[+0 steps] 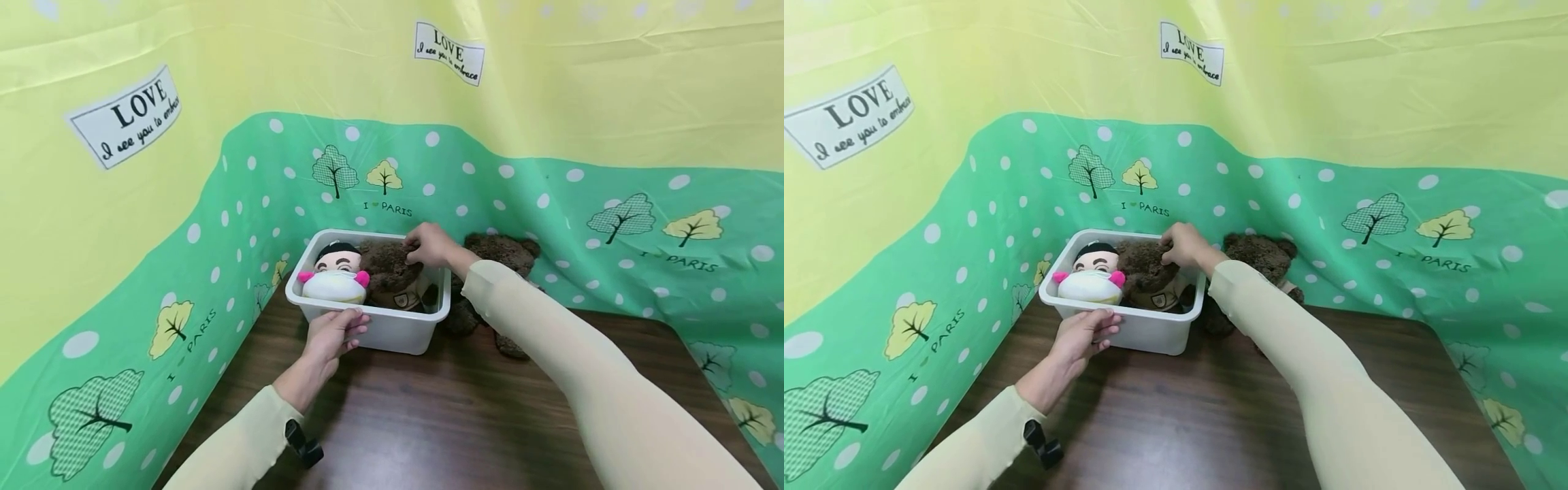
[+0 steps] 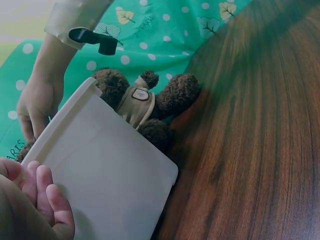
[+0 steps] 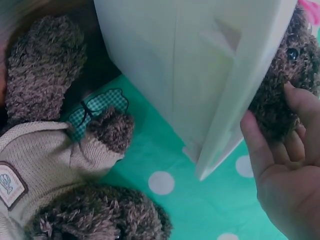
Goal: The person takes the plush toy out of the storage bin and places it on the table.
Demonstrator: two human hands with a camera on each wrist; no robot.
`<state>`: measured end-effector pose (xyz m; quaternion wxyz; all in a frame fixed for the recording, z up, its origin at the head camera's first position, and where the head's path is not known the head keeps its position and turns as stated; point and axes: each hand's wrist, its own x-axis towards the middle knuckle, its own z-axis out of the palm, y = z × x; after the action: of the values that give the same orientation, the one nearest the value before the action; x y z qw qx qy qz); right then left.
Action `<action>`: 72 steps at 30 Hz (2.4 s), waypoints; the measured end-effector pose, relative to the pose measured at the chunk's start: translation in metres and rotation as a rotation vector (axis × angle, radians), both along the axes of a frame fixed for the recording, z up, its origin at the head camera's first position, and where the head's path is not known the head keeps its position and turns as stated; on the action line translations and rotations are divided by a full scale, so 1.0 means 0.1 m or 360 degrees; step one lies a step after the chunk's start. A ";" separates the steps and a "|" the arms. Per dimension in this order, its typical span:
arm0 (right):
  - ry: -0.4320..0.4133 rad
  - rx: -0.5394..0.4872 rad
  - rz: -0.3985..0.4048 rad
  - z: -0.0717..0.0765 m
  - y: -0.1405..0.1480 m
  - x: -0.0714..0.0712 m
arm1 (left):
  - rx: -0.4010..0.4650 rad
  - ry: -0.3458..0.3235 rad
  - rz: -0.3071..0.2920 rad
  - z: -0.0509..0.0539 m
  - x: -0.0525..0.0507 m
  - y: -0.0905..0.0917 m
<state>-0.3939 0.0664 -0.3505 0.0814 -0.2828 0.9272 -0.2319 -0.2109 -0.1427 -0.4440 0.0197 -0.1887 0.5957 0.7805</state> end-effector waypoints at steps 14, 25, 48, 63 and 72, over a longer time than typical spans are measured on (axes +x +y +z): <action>-0.0119 -0.0228 -0.0085 0.15 0.19 0.04 | -0.0008 0.0016 0.0002 0.01 0.00 0.01; -0.0140 -0.0331 -0.0056 0.45 0.28 0.20 | -0.0030 0.0021 0.0000 0.00 0.01 0.02; 0.0047 -0.0855 -0.0168 1.38 0.81 0.48 | -0.0031 0.0022 -0.0001 -0.03 -0.04 0.06; 0.0189 -0.0915 -0.0251 1.99 1.60 0.83 | -0.0002 -0.0017 0.0011 0.00 -0.01 0.06; 0.0148 -0.0658 -0.0464 1.74 2.33 0.95 | 0.0023 -0.0069 0.0039 0.01 0.00 0.00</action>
<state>-0.2992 0.2998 -0.1763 -0.0550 -0.1672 0.8937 -0.4127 -0.2108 -0.1425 -0.4426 0.0244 -0.2127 0.5872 0.7806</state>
